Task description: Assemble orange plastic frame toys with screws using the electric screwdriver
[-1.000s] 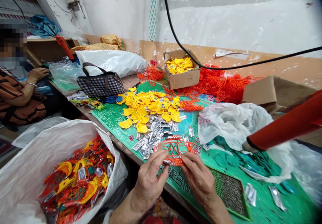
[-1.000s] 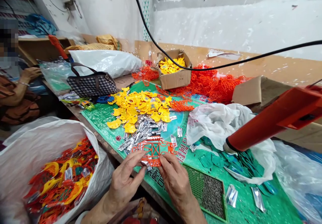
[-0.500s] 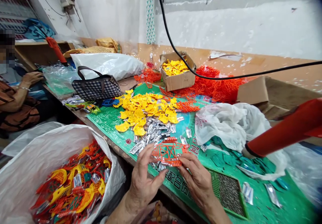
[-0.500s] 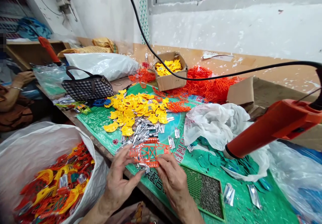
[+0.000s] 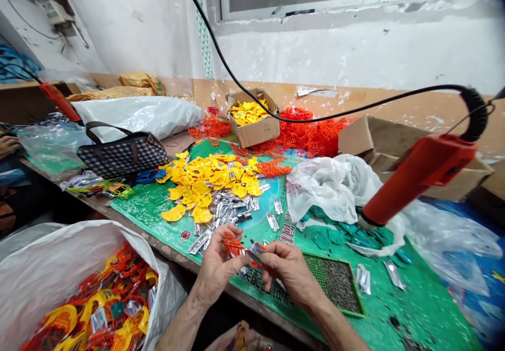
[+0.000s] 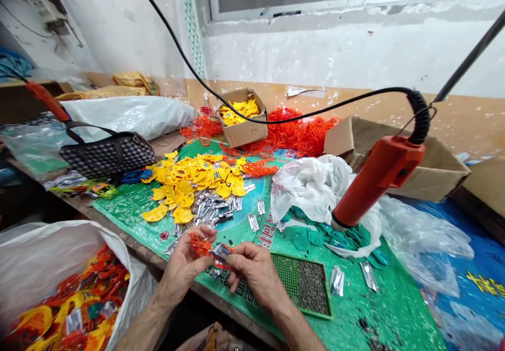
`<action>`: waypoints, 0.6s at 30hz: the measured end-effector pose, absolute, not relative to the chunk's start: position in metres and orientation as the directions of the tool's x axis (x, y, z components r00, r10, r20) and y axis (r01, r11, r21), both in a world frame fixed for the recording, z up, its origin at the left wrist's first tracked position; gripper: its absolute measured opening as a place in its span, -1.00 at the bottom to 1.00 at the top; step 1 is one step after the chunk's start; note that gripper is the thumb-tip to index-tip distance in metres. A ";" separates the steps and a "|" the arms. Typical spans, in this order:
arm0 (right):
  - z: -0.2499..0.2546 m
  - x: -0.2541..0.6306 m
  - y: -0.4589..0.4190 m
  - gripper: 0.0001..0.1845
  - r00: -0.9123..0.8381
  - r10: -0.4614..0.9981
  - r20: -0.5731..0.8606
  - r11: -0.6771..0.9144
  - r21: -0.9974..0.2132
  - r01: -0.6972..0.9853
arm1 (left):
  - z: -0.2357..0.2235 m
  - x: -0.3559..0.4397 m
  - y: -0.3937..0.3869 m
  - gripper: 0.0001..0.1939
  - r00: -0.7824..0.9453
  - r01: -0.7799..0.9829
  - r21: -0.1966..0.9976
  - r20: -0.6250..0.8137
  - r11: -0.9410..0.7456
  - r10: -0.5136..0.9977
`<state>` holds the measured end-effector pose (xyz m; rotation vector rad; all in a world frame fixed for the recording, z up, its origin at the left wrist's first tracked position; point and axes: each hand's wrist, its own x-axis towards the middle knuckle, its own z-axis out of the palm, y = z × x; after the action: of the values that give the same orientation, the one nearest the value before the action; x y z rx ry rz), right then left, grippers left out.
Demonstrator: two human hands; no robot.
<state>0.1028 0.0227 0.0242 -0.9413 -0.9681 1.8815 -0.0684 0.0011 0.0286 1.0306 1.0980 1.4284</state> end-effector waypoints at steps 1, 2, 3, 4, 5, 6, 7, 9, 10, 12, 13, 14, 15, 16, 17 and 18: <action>0.023 0.102 0.023 -0.58 -0.380 0.890 -0.252 -0.381 -0.868 -0.317 | 0.029 -0.067 0.000 -0.54 -0.126 -0.193 0.979 0.034 -0.058 0.991; 0.022 0.102 0.023 -0.57 -0.361 0.897 -0.254 -0.375 -0.869 -0.321 | 0.030 -0.065 0.000 -0.60 -0.137 -0.176 0.984 0.018 -0.042 0.990; 0.022 0.101 0.023 -0.55 -0.346 0.904 -0.252 -0.368 -0.871 -0.325 | 0.030 -0.063 -0.001 -0.65 -0.151 -0.170 0.985 -0.004 -0.022 0.989; 0.022 0.101 0.023 -0.53 -0.334 0.909 -0.250 -0.362 -0.872 -0.330 | 0.031 -0.062 -0.001 -0.69 -0.166 -0.185 0.983 -0.030 -0.001 0.986; 0.022 0.101 0.022 -0.51 -0.326 0.912 -0.249 -0.357 -0.873 -0.332 | 0.031 -0.061 0.000 -0.70 -0.184 -0.225 0.974 -0.061 0.019 0.981; 0.023 0.102 0.022 -0.50 -0.321 0.915 -0.244 -0.349 -0.877 -0.329 | 0.032 -0.060 0.000 -0.69 -0.199 -0.285 0.958 -0.099 0.039 0.975; 0.024 0.102 0.022 -0.49 -0.317 0.919 -0.234 -0.337 -0.883 -0.325 | 0.034 -0.060 0.002 -0.67 -0.203 -0.350 0.935 -0.142 0.064 0.969; 0.028 0.105 0.022 -0.49 -0.313 0.928 -0.203 -0.304 -0.898 -0.319 | 0.037 -0.061 0.004 -0.64 -0.184 -0.455 0.881 -0.231 0.126 0.955; 0.030 0.107 0.023 -0.50 -0.314 0.932 -0.183 -0.284 -0.905 -0.315 | 0.039 -0.062 0.005 -0.63 -0.170 -0.489 0.857 -0.273 0.159 0.947; 0.034 0.111 0.024 -0.53 -0.326 0.933 -0.150 -0.251 -0.922 -0.295 | 0.042 -0.065 0.007 -0.63 -0.143 -0.536 0.817 -0.334 0.211 0.932; 0.037 0.114 0.025 -0.56 -0.342 0.929 -0.141 -0.242 -0.932 -0.272 | 0.043 -0.067 0.007 -0.64 -0.125 -0.553 0.800 -0.354 0.231 0.927; 0.038 0.117 0.026 -0.60 -0.361 0.922 -0.138 -0.236 -0.941 -0.242 | 0.043 -0.068 0.007 -0.66 -0.104 -0.569 0.784 -0.369 0.249 0.923; 0.039 0.119 0.027 -0.63 -0.379 0.915 -0.139 -0.234 -0.948 -0.217 | 0.043 -0.069 0.006 -0.69 -0.077 -0.583 0.767 -0.380 0.268 0.922; 0.040 0.122 0.027 -0.67 -0.394 0.908 -0.145 -0.240 -0.949 -0.203 | 0.043 -0.070 0.006 -0.72 -0.047 -0.593 0.752 -0.387 0.286 0.921; 0.040 0.124 0.028 -0.69 -0.407 0.900 -0.157 -0.255 -0.946 -0.199 | 0.043 -0.071 0.006 -0.75 -0.020 -0.600 0.740 -0.393 0.304 0.919; 0.041 0.126 0.028 -0.71 -0.419 0.892 -0.171 -0.276 -0.940 -0.203 | 0.043 -0.071 0.006 -0.77 0.000 -0.603 0.731 -0.401 0.320 0.916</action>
<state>0.1261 0.0283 0.0408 -0.9518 -1.1711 1.7952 -0.0711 0.0055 0.0433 0.4007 0.9821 1.2436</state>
